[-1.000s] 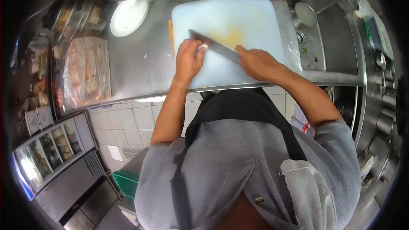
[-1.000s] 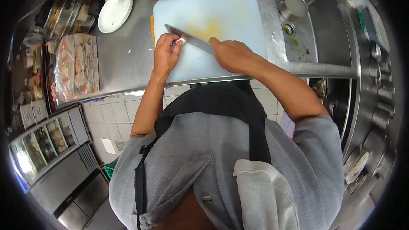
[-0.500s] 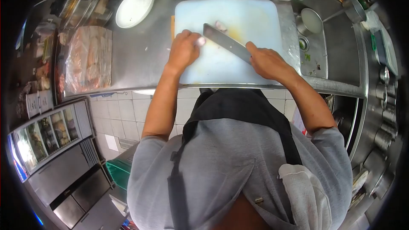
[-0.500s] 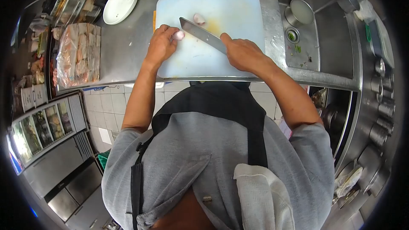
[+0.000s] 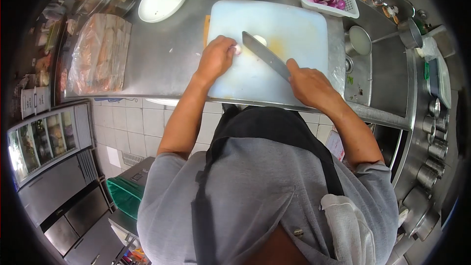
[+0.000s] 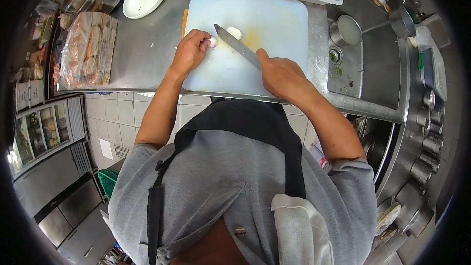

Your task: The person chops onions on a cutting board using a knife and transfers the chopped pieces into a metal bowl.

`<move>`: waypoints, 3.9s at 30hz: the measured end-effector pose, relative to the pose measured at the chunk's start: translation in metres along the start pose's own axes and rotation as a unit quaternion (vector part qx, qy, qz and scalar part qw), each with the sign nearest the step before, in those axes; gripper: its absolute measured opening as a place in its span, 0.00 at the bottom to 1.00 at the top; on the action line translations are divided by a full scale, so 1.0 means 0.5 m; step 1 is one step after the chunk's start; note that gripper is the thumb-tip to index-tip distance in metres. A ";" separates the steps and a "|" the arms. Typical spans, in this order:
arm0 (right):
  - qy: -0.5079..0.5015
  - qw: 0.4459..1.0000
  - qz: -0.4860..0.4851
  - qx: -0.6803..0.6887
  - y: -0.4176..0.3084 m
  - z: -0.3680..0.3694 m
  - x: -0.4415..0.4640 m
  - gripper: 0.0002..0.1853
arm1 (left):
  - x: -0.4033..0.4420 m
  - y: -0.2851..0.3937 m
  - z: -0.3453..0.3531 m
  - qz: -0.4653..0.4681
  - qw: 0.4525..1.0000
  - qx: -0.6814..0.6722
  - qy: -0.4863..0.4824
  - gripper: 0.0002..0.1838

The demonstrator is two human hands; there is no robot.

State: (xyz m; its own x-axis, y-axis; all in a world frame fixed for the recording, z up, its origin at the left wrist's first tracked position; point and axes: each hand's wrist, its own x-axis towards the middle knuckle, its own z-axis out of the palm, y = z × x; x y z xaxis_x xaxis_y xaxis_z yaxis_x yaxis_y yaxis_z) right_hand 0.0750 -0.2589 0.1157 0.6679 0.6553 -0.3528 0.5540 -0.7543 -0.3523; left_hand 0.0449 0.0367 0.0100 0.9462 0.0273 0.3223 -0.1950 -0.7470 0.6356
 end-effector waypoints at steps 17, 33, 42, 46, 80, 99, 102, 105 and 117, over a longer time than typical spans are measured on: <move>-0.005 1.000 0.017 0.007 -0.068 0.054 0.016 0.09 | -0.026 -0.037 0.018 0.043 0.997 -0.017 0.054 0.07; 0.019 1.000 0.023 0.008 -0.135 0.011 -0.005 0.10 | -0.041 -0.064 0.022 0.074 0.995 -0.019 0.071 0.06; 0.065 0.997 0.039 0.029 -0.099 0.033 -0.053 0.12 | -0.036 -0.043 0.011 0.063 0.995 -0.018 0.080 0.11; 0.048 0.997 0.063 0.017 -0.046 0.069 -0.059 0.11 | -0.008 -0.028 0.002 0.102 0.994 0.024 0.035 0.14; 0.009 1.000 0.016 0.009 -0.070 0.091 0.007 0.09 | -0.055 -0.012 0.038 0.058 0.994 -0.023 0.095 0.07; 0.057 0.997 -0.004 0.048 -0.072 0.055 -0.034 0.12 | -0.065 -0.016 0.025 0.067 0.994 -0.025 0.083 0.08; 0.076 0.996 0.012 0.045 -0.073 0.050 -0.057 0.11 | -0.053 -0.006 0.017 0.101 0.990 -0.016 0.099 0.11; 0.076 0.997 0.009 0.022 -0.049 0.073 -0.062 0.10 | -0.051 -0.009 0.007 0.063 0.998 0.019 0.004 0.12; 0.077 0.997 -0.027 0.001 -0.077 0.079 -0.014 0.09 | -0.073 -0.008 0.033 0.031 0.996 0.028 0.080 0.05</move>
State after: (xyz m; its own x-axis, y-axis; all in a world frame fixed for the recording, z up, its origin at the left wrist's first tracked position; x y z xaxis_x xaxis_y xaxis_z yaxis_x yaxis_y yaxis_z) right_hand 0.0291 -0.2329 0.0975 0.7061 0.6804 -0.1963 0.5901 -0.7185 -0.3681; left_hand 0.0153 0.0275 -0.0160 0.8793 0.0823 0.4691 -0.2320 -0.7862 0.5728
